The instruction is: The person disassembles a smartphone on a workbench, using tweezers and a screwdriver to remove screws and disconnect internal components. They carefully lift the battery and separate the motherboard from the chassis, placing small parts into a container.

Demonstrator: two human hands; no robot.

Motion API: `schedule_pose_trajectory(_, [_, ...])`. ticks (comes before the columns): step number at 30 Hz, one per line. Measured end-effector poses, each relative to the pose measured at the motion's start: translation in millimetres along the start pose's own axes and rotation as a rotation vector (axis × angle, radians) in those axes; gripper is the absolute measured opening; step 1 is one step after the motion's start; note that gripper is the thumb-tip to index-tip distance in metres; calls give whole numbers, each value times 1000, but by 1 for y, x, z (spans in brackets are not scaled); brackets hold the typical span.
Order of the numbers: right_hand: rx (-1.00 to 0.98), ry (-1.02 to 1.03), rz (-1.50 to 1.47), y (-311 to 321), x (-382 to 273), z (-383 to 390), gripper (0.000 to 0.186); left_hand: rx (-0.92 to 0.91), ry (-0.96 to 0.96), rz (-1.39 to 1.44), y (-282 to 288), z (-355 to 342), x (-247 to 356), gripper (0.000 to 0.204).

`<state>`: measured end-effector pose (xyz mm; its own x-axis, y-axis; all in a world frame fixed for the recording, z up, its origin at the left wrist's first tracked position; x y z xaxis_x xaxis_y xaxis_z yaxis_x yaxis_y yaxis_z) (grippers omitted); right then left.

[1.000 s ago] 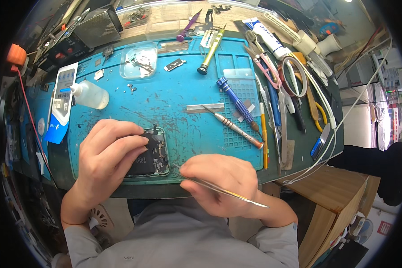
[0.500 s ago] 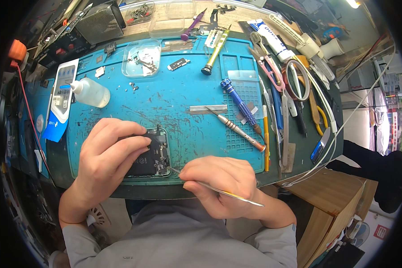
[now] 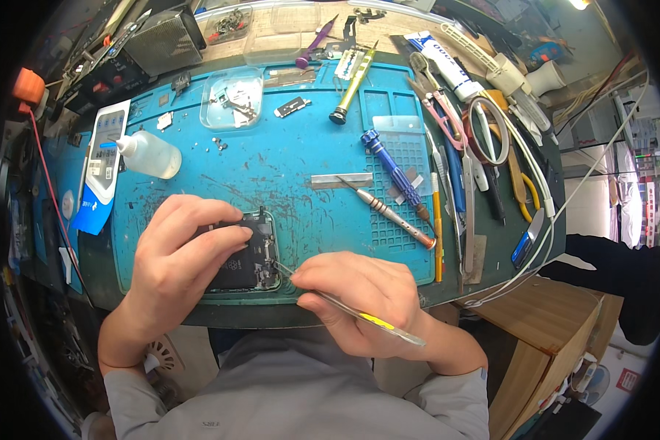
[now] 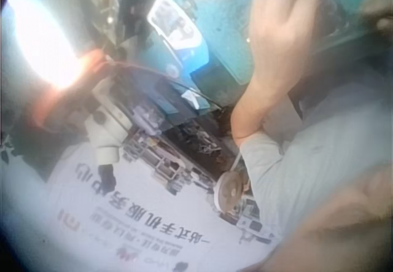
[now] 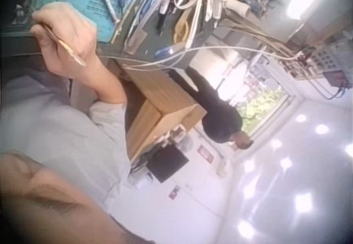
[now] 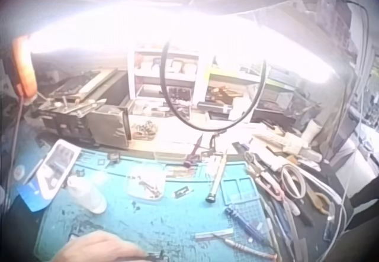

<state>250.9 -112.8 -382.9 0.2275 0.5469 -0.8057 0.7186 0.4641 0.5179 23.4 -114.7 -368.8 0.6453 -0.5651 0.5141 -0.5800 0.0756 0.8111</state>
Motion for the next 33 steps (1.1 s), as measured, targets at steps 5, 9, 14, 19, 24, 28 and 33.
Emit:
schedule_pose_trajectory(5, [0,-24,-20,0,2,1,18,-10,7,9,0,1,0,32])
schedule_pose_trajectory(9, [10,-21,4,1,0,-1,18,-8,3,19,1,1,0,33])
schedule_pose_trajectory(14, [-12,42,80,2,-4,-8,19,8,-8,14,-1,2,0,34])
schedule_pose_trajectory(19, [-19,57,81,1,-3,-9,19,8,-21,22,-2,2,-1,35])
schedule_pose_trajectory(24, [-40,22,69,1,-6,-9,16,12,-19,22,-2,3,-1,35])
schedule_pose_trajectory(28, [-30,30,80,1,-5,-8,15,21,-25,25,-2,2,-1,35])
schedule_pose_trajectory(33, [-21,15,82,0,-4,-7,16,22,-27,20,-2,2,-1,34])
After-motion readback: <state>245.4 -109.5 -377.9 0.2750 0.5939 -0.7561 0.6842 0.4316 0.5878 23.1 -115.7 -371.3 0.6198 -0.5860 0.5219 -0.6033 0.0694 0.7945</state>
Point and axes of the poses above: each hand's wrist, its own z-axis away from the middle knuckle, its own y-axis out of the back of the hand, x = y × z, the point moved 5 cm from there along -z, towards the middle knuckle, and after that the axes turned 9 degrees about -x, right-handed, at the moved point
